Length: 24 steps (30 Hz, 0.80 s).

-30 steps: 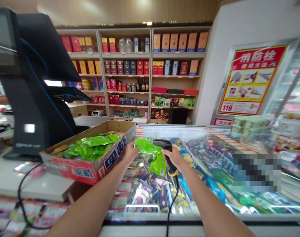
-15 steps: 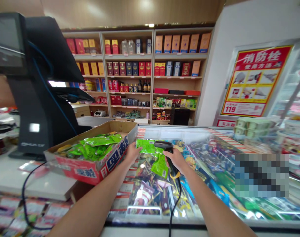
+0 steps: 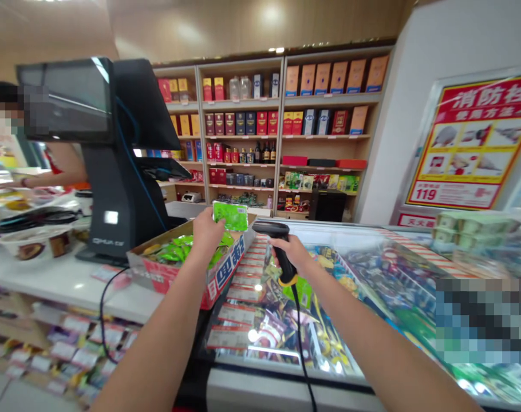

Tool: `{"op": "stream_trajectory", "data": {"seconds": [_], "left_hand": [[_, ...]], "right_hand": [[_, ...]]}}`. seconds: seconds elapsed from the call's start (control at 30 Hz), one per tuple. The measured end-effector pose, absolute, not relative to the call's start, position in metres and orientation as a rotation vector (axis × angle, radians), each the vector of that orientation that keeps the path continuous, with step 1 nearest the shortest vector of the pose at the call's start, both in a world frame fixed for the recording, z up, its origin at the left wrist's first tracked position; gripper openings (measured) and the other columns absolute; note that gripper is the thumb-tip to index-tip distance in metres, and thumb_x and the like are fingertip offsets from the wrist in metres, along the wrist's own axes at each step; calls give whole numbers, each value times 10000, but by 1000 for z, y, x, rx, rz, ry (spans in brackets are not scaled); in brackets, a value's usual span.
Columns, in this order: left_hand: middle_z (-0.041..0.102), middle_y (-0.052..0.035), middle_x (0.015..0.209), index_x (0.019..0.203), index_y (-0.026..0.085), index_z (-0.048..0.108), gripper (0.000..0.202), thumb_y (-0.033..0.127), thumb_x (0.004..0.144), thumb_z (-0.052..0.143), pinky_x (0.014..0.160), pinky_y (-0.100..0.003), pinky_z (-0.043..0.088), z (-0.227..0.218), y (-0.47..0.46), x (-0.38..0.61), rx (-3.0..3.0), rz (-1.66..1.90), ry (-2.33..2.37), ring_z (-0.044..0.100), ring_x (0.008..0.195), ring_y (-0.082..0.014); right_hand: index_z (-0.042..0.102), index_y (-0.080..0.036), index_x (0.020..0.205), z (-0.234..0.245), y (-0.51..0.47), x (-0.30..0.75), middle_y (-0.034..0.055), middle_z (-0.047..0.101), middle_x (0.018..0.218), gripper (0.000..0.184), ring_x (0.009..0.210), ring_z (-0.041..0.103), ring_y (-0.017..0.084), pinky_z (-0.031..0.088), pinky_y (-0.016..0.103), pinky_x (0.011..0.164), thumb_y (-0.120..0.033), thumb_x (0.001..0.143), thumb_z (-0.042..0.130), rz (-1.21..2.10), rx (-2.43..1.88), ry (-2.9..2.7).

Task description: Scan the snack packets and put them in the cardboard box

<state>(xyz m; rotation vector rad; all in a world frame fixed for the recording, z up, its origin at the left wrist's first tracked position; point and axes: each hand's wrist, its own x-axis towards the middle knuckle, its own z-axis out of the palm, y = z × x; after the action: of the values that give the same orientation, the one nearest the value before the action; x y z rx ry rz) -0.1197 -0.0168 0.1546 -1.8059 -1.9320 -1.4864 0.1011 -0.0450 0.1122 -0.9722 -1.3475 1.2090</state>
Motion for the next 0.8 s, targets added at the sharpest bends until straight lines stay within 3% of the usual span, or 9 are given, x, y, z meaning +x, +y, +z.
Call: {"op": "stream_trajectory", "data": {"seconds": [0.1, 0.2, 0.3, 0.37, 0.5, 0.67, 0.8], "left_hand": [[671, -224, 1104, 1070, 54, 631, 324, 149, 762, 598, 934, -439, 476, 160, -15, -147, -1681, -1362, -2106, 624, 1085, -348], [461, -348, 1364, 1196, -3, 541, 475, 160, 757, 623, 1021, -545, 405, 155, -15, -156, -1575, -1383, -2145, 471, 1282, -432], [254, -310, 1525, 1299, 44, 478, 553, 177, 779, 609, 1106, -574, 305, 146, -19, -140, -1621, -1498, -1919, 277, 1419, -416], [301, -245, 1528, 1277, 87, 515, 482, 167, 805, 573, 1140, -493, 302, 140, -21, -117, -1775, -1541, -1704, 303, 1424, -346], [584, -156, 1303, 1162, 141, 600, 342, 138, 826, 536, 1088, -359, 387, 116, -19, -55, -2188, -1421, -1518, 530, 1252, -243], [685, -197, 1089, 1101, 94, 624, 371, 376, 865, 575, 913, -366, 475, 67, -3, 6, -2510, -853, -1896, 639, 1075, -298], [652, -216, 1201, 1267, 88, 545, 509, 434, 894, 529, 957, -383, 445, 30, 12, 21, -2564, -822, -1902, 599, 1160, -306]], "right_hand": [[553, -173, 630, 126, -40, 67, -23, 561, 458, 162, 353, 514, 118, 436, 234, 349, -304, 692, 625, 1260, -916, -1402], [551, -175, 610, 129, -40, 48, -23, 566, 459, 165, 346, 507, 115, 427, 230, 338, -298, 692, 625, 1275, -897, -1437], [565, -170, 629, 122, -42, 53, -25, 566, 463, 163, 344, 507, 115, 424, 231, 338, -307, 681, 635, 1275, -905, -1401], [568, -166, 639, 115, -42, 68, -25, 563, 465, 170, 347, 512, 118, 434, 237, 348, -316, 673, 641, 1240, -918, -1353], [569, -164, 638, 97, -38, 117, -20, 563, 475, 176, 353, 514, 116, 434, 239, 360, -316, 663, 655, 1113, -973, -1222], [562, -171, 614, 68, -33, 182, -21, 552, 461, 220, 341, 513, 123, 407, 240, 340, -346, 644, 692, 946, -1056, -1112], [550, -175, 551, 48, -33, 209, -19, 530, 433, 256, 329, 498, 121, 401, 242, 339, -362, 644, 698, 880, -1087, -1096]]}}
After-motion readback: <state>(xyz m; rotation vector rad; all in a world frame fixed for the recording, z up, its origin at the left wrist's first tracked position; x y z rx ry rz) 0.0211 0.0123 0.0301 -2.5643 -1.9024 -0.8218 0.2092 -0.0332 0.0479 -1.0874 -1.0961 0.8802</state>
